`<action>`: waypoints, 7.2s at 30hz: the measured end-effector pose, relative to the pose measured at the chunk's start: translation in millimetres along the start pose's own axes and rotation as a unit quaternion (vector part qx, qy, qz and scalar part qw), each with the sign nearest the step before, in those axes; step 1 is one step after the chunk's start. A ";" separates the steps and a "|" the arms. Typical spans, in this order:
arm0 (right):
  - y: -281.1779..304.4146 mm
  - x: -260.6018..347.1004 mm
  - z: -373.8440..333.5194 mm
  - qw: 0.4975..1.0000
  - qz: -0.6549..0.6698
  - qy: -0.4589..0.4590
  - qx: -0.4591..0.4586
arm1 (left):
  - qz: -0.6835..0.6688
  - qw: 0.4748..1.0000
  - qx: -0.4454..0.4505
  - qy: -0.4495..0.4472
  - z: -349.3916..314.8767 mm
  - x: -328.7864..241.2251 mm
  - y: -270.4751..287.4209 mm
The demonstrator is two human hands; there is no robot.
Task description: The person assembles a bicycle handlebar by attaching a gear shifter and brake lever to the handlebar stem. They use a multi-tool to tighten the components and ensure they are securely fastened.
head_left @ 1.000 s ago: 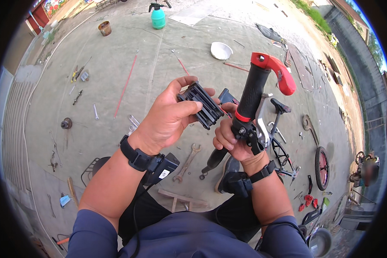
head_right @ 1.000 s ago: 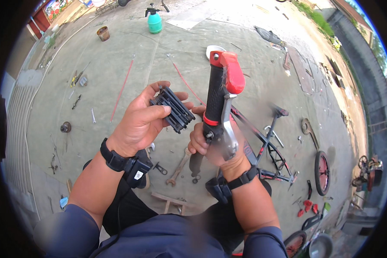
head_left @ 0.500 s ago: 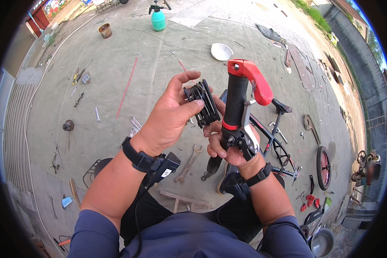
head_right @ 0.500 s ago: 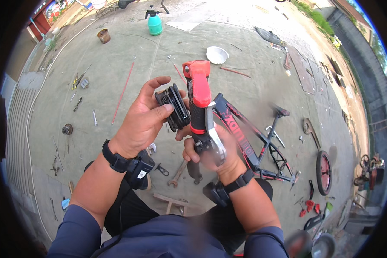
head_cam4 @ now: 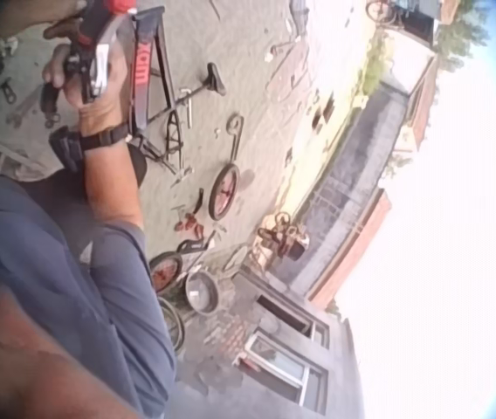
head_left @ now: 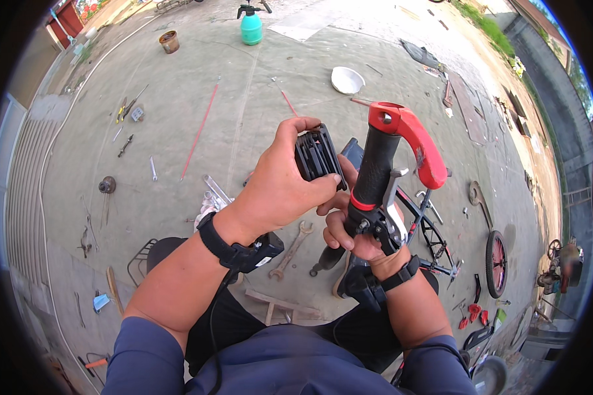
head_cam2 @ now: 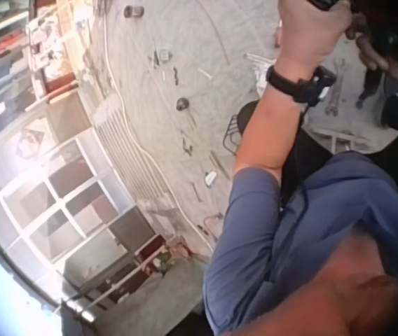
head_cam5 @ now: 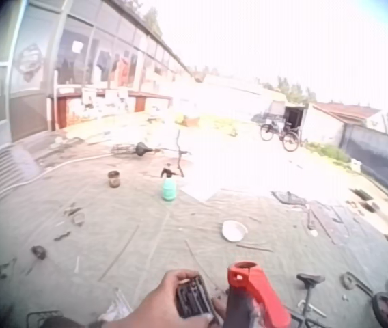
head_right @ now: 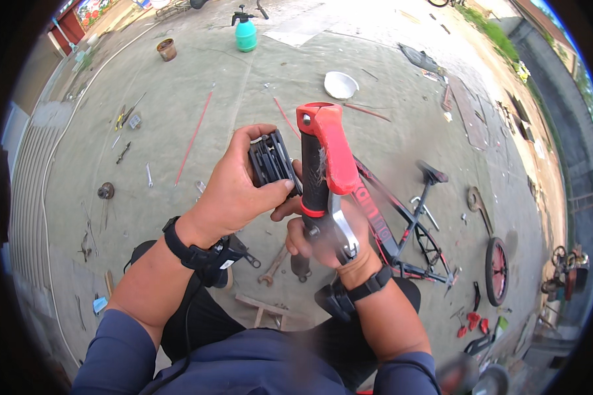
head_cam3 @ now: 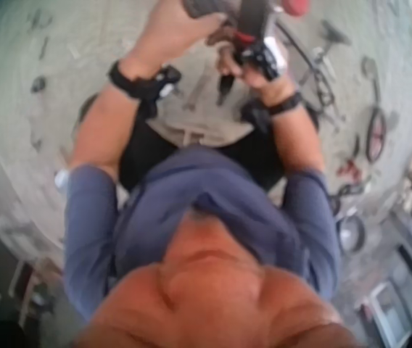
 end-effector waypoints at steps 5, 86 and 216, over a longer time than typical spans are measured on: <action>9.9 -1.7 -0.3 1.000 -0.020 0.009 0.000 | 0.085 0.995 -0.012 -0.059 2.9 -4.9 7.2; 17.9 25.6 -15.4 0.909 -0.354 0.013 -0.219 | 0.115 0.987 0.112 -0.027 -13.4 16.4 -15.4; -39.6 -28.8 3.9 0.976 -0.058 -0.180 0.110 | 0.341 0.786 -0.057 -0.512 -21.4 -83.7 15.5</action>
Point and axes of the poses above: each hand's wrist, its own z-axis towards the middle knuckle, its own y-axis out of the back of the hand, x = y × z, the point moved 8 cm from there along z, towards the middle knuckle, and after that the axes turned 3 degrees about -y, right-handed, at the moved point
